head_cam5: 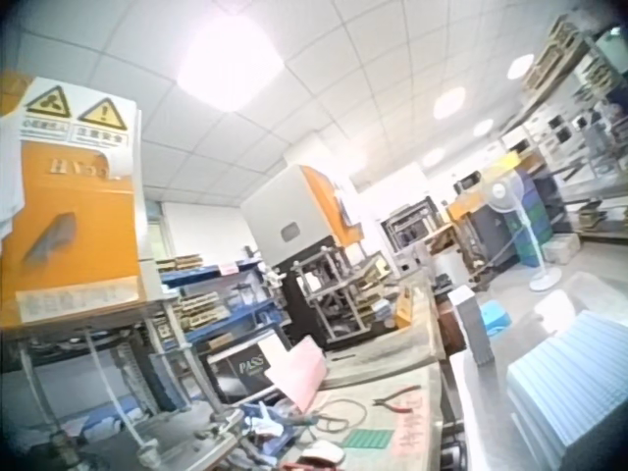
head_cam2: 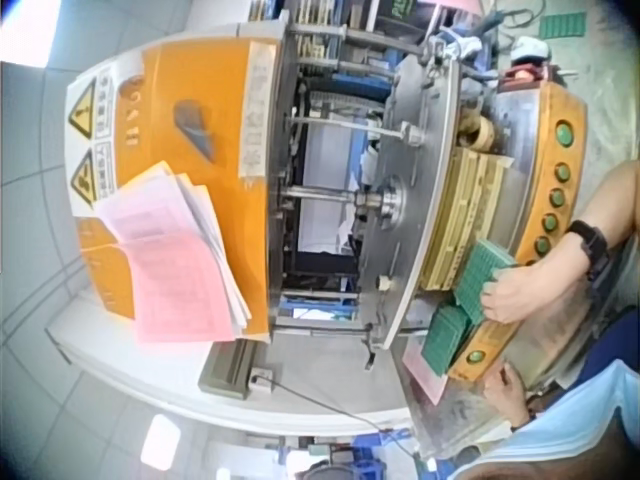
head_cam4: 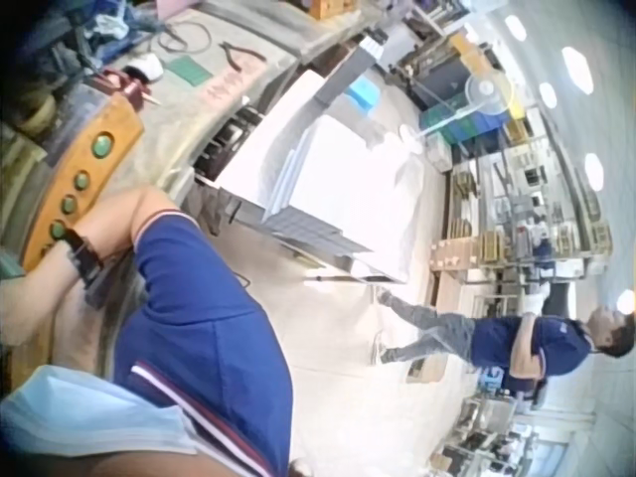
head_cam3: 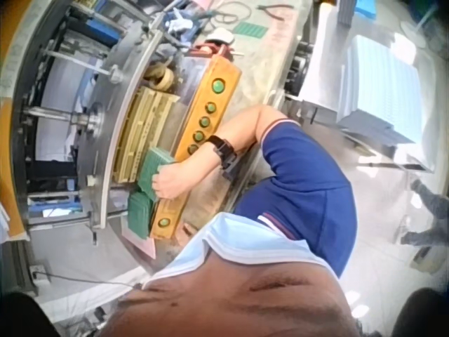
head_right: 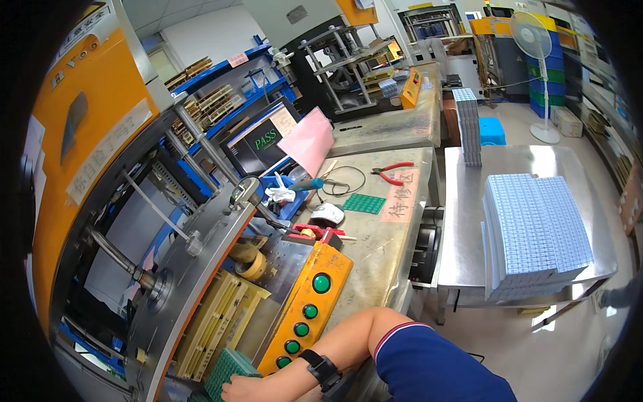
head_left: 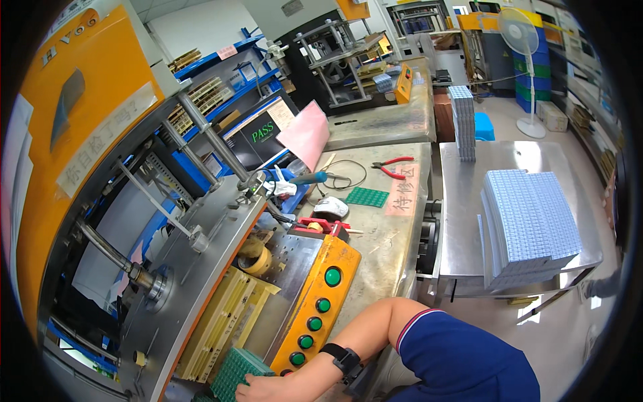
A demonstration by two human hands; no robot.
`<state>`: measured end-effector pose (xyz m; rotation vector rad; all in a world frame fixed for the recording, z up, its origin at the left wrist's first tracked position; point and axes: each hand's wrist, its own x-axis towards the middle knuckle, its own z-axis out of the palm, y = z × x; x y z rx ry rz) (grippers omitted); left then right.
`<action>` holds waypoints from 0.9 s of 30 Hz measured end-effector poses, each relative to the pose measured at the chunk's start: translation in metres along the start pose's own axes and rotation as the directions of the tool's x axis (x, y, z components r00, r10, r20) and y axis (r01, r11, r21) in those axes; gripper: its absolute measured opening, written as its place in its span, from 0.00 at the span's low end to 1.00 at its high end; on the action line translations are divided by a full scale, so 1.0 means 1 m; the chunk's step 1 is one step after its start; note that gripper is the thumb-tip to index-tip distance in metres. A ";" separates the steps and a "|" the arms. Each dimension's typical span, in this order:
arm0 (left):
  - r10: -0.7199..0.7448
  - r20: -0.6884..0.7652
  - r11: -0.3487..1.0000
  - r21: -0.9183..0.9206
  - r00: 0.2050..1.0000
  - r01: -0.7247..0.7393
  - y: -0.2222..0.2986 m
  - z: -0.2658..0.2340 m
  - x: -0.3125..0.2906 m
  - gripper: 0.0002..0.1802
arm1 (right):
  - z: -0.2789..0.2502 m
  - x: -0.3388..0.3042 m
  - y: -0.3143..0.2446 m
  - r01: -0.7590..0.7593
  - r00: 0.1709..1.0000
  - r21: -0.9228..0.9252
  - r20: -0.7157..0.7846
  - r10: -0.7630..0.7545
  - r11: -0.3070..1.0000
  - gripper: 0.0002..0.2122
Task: Inspecting and processing printed circuit boards using a press machine in an electronics factory.
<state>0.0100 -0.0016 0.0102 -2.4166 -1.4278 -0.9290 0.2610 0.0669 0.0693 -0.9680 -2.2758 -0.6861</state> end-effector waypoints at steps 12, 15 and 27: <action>-0.193 0.475 0.668 -0.577 0.859 0.469 0.018 -0.079 0.117 0.14 | -0.011 0.011 0.036 -0.015 0.983 0.029 0.183 0.010 0.999 0.15; 0.118 0.339 0.846 -0.527 0.933 0.085 0.008 -0.059 0.192 0.20 | -0.017 0.012 0.040 -0.016 0.986 0.153 0.168 -0.010 0.988 0.19; 0.285 0.390 0.958 -0.094 0.876 -0.270 -0.060 0.043 0.335 0.45 | -0.033 0.016 0.049 -0.004 0.998 0.069 -0.059 0.008 0.998 0.07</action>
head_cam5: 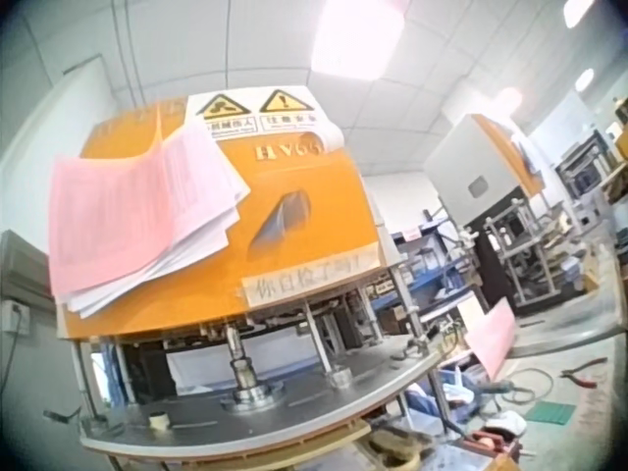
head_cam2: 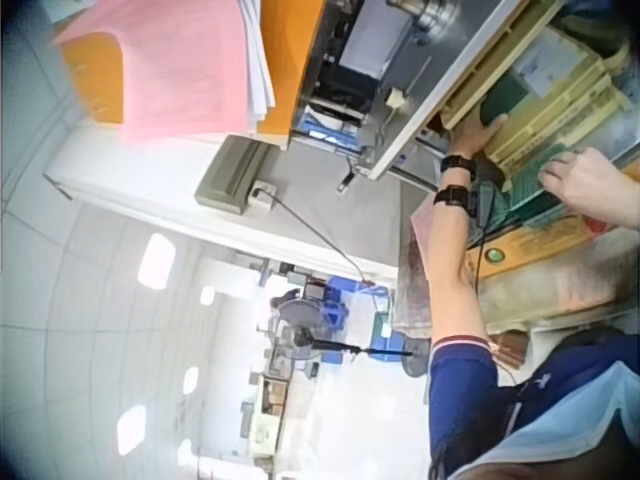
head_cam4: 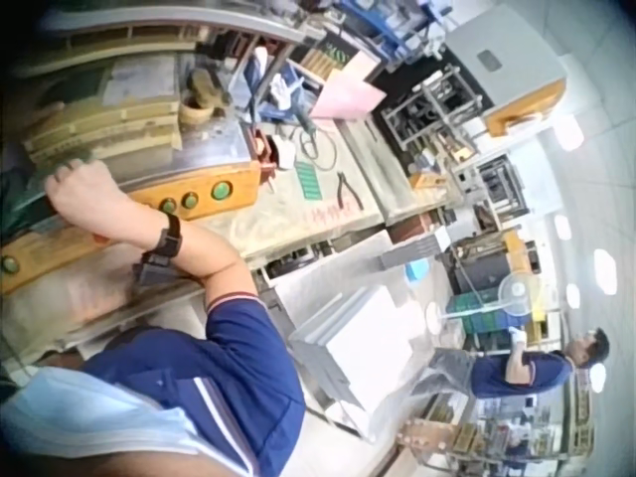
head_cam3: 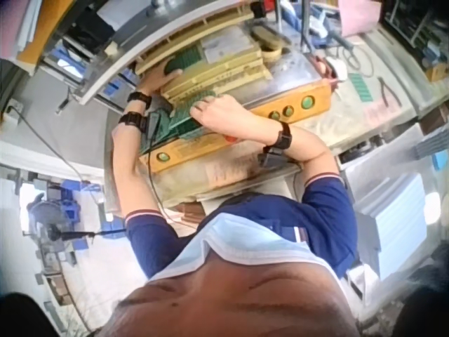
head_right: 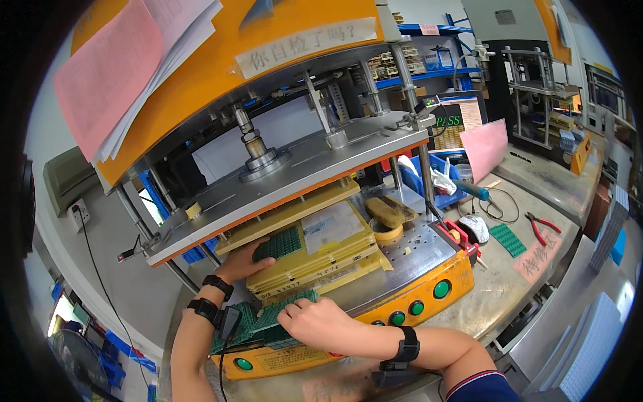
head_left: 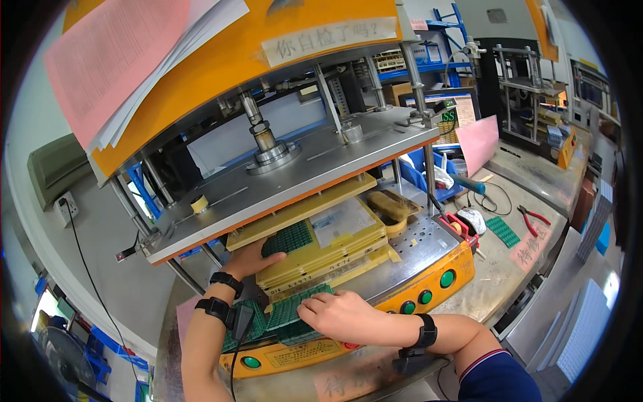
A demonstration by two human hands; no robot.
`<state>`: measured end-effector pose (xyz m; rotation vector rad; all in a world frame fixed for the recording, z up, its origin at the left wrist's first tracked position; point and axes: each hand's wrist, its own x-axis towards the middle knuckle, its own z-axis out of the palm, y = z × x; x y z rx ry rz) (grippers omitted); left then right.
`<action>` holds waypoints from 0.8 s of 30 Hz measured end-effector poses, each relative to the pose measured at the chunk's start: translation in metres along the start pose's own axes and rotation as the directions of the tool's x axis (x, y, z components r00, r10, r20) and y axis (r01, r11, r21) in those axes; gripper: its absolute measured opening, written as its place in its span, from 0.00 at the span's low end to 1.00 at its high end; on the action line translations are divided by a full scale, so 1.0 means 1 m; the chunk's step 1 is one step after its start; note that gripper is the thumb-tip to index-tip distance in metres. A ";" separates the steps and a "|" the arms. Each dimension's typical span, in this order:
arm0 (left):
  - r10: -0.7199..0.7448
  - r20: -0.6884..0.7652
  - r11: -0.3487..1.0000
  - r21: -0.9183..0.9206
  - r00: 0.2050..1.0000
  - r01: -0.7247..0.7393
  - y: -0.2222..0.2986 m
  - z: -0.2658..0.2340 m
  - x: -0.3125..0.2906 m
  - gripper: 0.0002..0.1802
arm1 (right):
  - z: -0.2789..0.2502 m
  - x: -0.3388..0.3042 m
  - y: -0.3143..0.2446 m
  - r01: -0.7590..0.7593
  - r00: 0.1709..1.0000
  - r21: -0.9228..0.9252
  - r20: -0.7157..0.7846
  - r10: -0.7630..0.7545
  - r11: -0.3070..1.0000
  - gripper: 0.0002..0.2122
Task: Inspecting and processing printed circuit boards using a press machine in an electronics factory.
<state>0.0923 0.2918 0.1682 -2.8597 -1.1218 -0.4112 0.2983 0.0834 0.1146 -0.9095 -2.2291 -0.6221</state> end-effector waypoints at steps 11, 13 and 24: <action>-0.101 -0.210 0.985 -0.160 0.973 0.067 0.021 -0.050 -0.108 0.40 | 0.006 -0.007 0.023 -0.135 0.945 0.235 0.322 0.054 0.963 0.31; -0.123 -0.219 0.991 -0.085 0.968 0.106 0.017 -0.058 -0.159 0.39 | 0.010 -0.002 0.028 -0.201 0.873 0.258 0.484 0.054 0.945 0.38; -0.149 -0.276 0.988 -0.074 0.949 0.134 0.094 -0.007 -0.277 0.23 | 0.006 -0.007 0.037 -0.156 0.888 0.284 0.460 0.009 0.946 0.37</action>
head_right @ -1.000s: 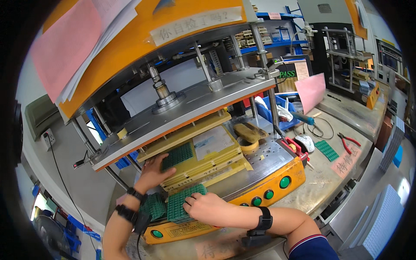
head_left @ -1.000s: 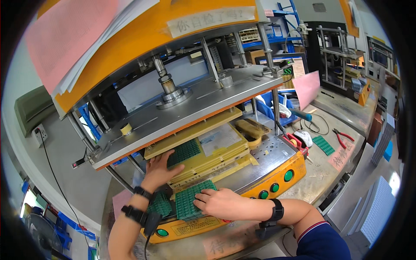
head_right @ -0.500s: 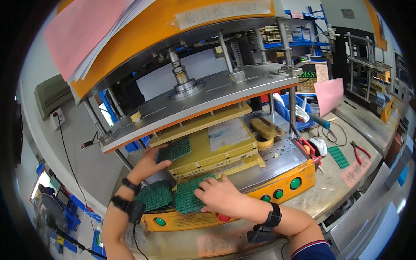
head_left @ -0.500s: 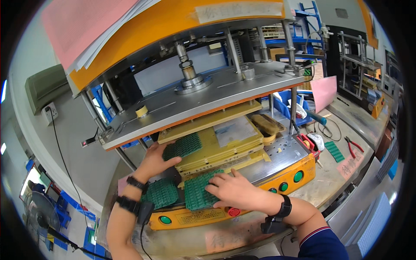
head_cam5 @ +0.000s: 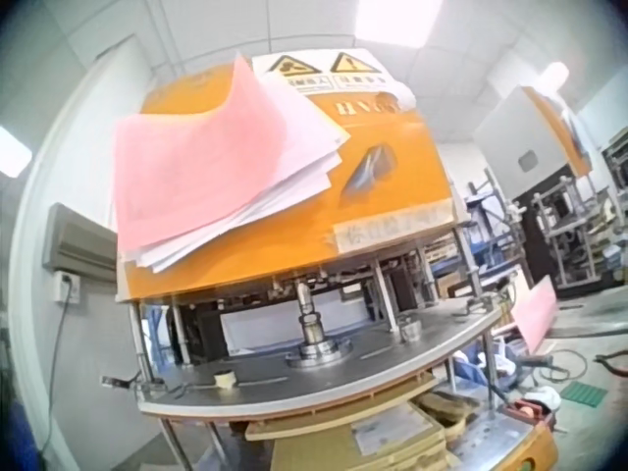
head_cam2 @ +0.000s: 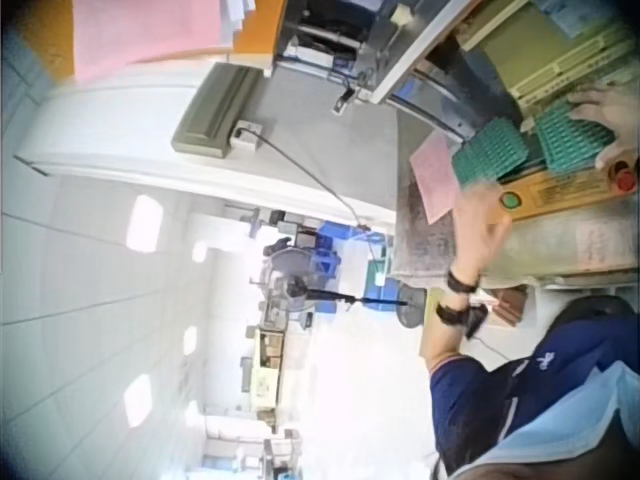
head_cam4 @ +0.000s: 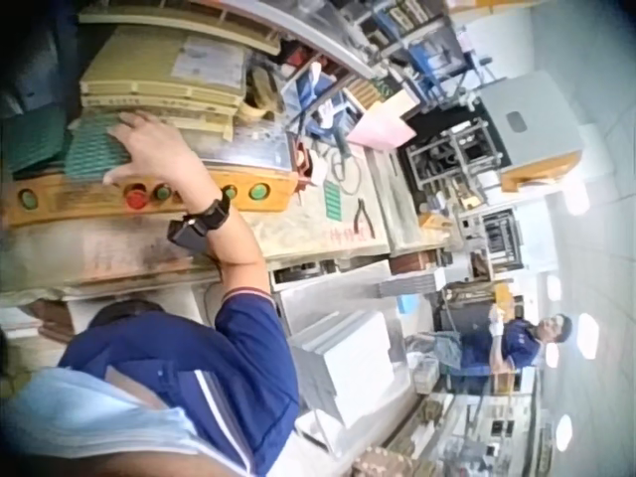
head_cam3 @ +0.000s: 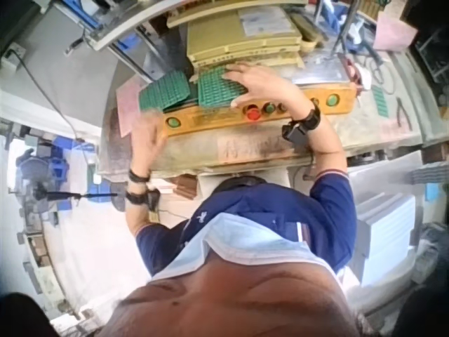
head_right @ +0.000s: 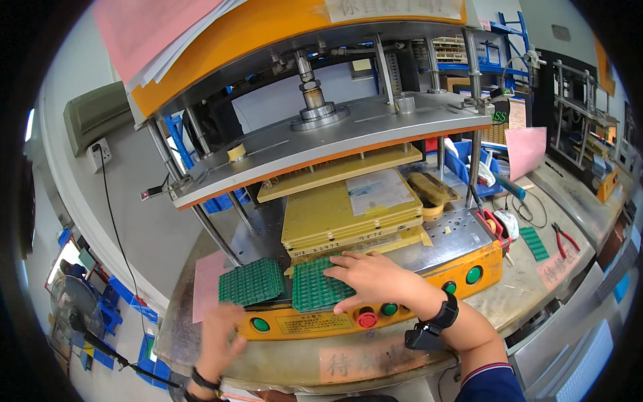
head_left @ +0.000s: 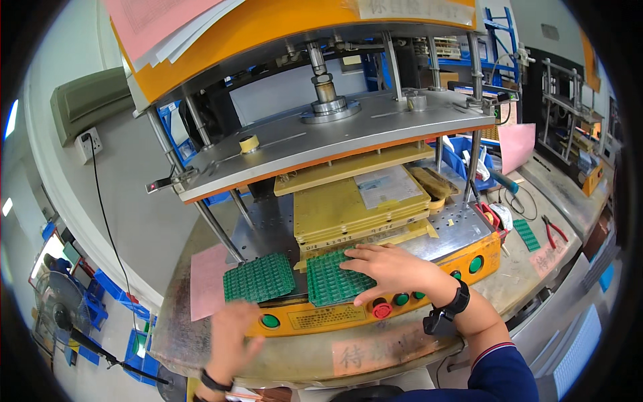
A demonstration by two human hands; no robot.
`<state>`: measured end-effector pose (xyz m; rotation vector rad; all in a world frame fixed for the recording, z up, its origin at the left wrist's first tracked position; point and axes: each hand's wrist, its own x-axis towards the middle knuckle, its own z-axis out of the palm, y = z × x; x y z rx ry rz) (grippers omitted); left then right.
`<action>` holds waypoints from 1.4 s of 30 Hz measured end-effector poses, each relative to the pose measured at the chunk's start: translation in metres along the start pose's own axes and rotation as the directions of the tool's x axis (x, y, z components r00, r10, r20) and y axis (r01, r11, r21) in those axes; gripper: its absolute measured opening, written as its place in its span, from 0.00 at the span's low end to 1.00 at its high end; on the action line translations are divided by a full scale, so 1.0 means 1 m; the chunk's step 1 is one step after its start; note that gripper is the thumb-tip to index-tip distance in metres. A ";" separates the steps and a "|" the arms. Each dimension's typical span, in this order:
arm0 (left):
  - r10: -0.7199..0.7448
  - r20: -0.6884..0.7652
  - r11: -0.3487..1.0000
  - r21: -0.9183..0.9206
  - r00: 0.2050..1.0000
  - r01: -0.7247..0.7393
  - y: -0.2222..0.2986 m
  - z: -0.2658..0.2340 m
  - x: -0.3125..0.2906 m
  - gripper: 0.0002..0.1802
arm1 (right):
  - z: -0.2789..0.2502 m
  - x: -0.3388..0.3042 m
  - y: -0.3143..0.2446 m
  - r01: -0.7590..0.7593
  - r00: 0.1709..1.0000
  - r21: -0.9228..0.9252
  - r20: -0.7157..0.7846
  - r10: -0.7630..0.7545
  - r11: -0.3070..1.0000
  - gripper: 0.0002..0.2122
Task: Inspecting and processing printed circuit boards using a press machine in an electronics factory.
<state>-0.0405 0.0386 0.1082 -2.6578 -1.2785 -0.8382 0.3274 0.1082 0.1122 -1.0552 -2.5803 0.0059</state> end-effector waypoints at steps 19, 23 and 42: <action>-0.073 -0.085 0.997 -0.021 0.994 0.071 0.052 0.113 -0.091 0.14 | -0.003 0.089 0.061 -0.122 0.871 -0.055 -0.484 0.081 0.991 0.14; -0.060 -0.124 0.998 -0.005 0.990 0.060 0.051 0.116 -0.093 0.14 | 0.005 0.102 0.072 -0.140 0.882 0.014 -0.452 0.131 0.990 0.13; -0.058 -0.141 0.998 -0.003 0.988 0.058 0.053 0.114 -0.092 0.13 | 0.004 0.112 0.074 -0.178 0.921 0.013 -0.351 0.171 0.984 0.15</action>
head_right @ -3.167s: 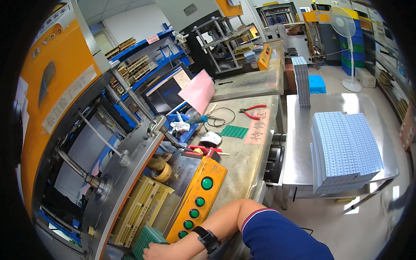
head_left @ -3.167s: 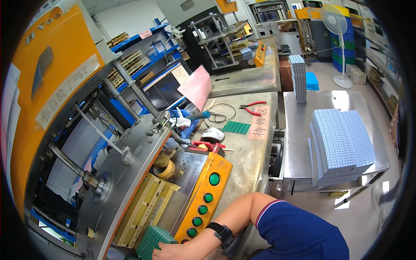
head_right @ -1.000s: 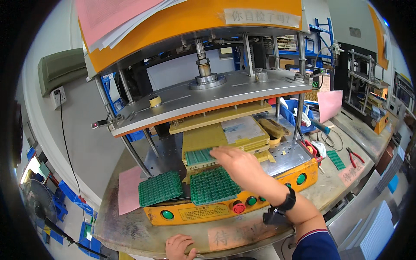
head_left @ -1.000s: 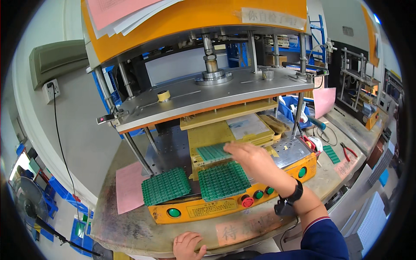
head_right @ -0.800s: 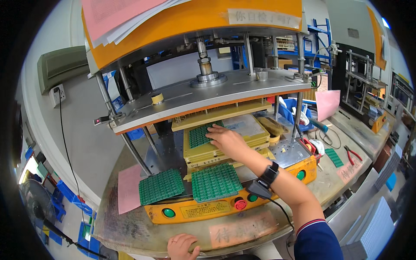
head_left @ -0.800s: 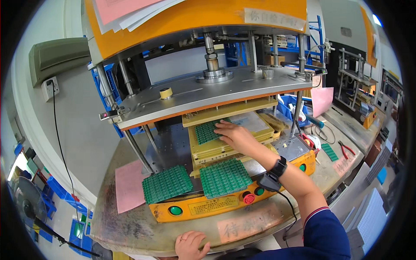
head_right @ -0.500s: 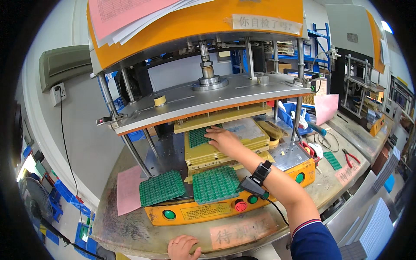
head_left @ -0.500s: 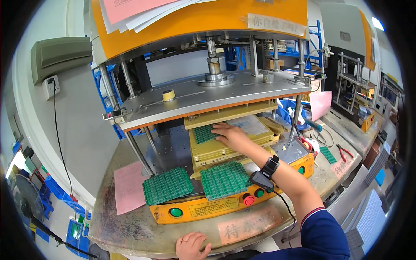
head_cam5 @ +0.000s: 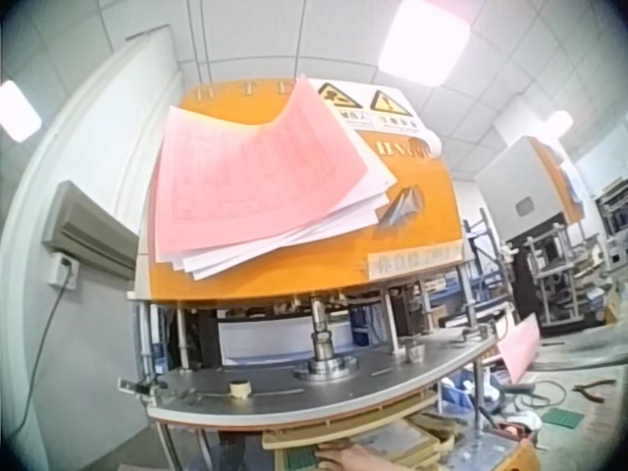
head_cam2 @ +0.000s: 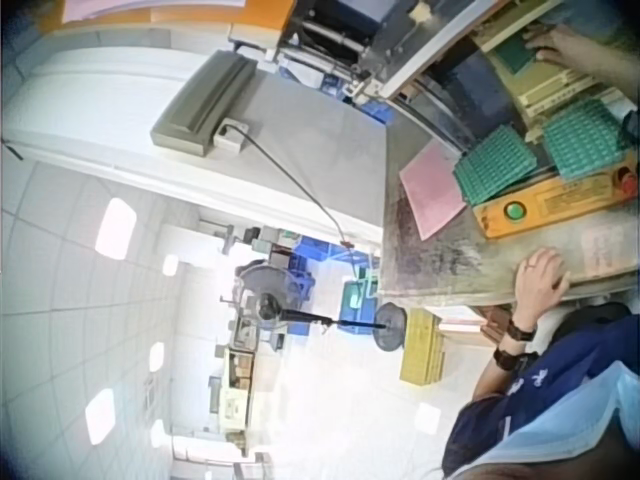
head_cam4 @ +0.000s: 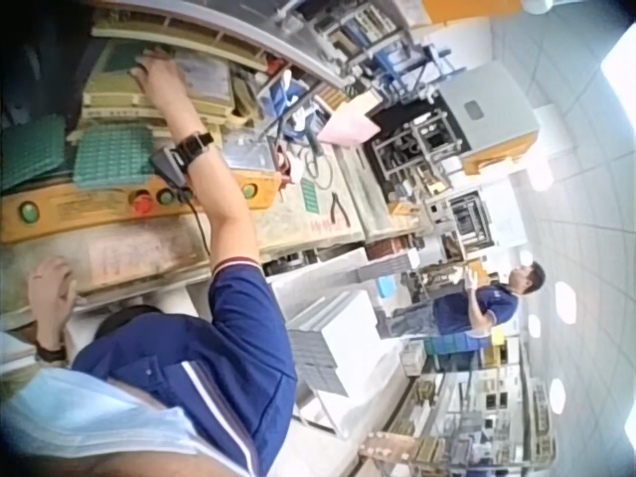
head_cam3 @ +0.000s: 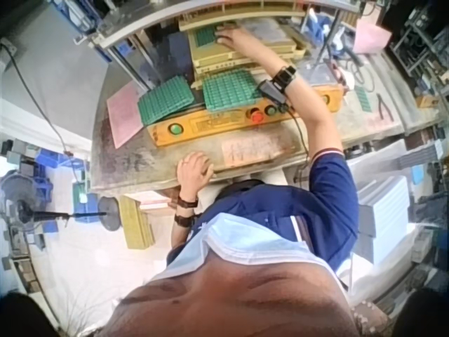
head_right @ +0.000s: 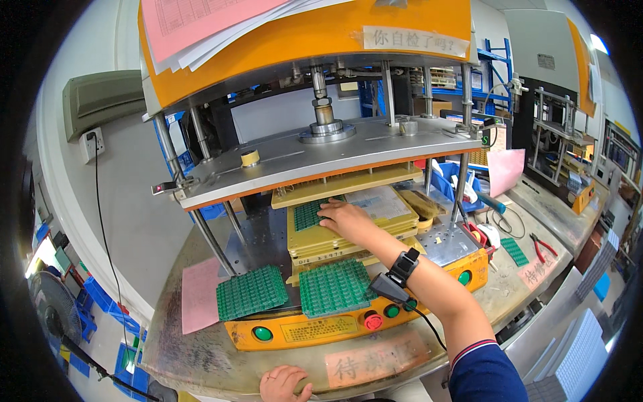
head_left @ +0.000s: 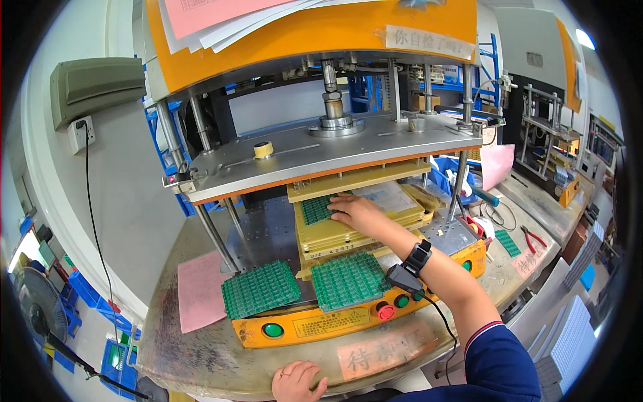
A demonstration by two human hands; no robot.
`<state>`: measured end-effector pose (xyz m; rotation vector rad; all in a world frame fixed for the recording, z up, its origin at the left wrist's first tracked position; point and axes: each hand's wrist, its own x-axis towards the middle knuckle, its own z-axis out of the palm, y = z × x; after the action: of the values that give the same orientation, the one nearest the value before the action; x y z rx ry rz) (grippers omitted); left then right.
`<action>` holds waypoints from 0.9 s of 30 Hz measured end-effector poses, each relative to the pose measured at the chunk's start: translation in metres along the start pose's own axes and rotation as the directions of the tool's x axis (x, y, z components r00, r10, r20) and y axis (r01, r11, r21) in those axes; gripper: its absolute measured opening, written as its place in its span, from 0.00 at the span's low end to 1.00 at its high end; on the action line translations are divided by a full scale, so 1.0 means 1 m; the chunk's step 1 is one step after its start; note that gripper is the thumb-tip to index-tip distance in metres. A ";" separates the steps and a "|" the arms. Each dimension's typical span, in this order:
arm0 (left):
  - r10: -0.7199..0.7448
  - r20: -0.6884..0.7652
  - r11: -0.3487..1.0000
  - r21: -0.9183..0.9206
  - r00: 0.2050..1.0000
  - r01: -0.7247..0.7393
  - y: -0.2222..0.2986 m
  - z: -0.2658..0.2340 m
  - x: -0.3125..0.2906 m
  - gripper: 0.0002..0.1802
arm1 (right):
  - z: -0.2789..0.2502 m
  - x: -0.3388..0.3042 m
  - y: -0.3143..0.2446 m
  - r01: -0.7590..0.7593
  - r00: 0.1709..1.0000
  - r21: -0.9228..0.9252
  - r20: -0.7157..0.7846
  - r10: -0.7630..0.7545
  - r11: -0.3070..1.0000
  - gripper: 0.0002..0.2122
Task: Inspecting and processing printed circuit boards using a press machine in an electronics factory.
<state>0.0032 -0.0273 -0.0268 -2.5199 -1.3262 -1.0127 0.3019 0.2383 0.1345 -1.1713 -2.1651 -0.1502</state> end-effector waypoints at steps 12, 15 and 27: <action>-0.035 0.015 0.999 -0.037 0.999 0.036 -0.002 -0.006 0.006 0.11 | -0.038 -0.059 -0.051 0.116 0.987 -0.082 0.125 -0.105 0.990 0.22; -0.121 0.033 0.977 -0.173 0.992 0.125 -0.008 -0.009 0.005 0.11 | -0.055 -0.103 -0.085 0.212 0.956 -0.092 0.225 -0.187 0.973 0.25; -0.328 -0.049 0.930 0.157 0.943 0.332 -0.010 -0.004 0.029 0.15 | -0.033 -0.136 -0.097 0.271 0.960 -0.238 0.134 -0.245 0.933 0.20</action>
<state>0.0048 -0.0023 -0.0078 -2.2057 -1.7900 -0.9360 0.2942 0.0724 0.0978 -1.0427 -2.4413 -0.5074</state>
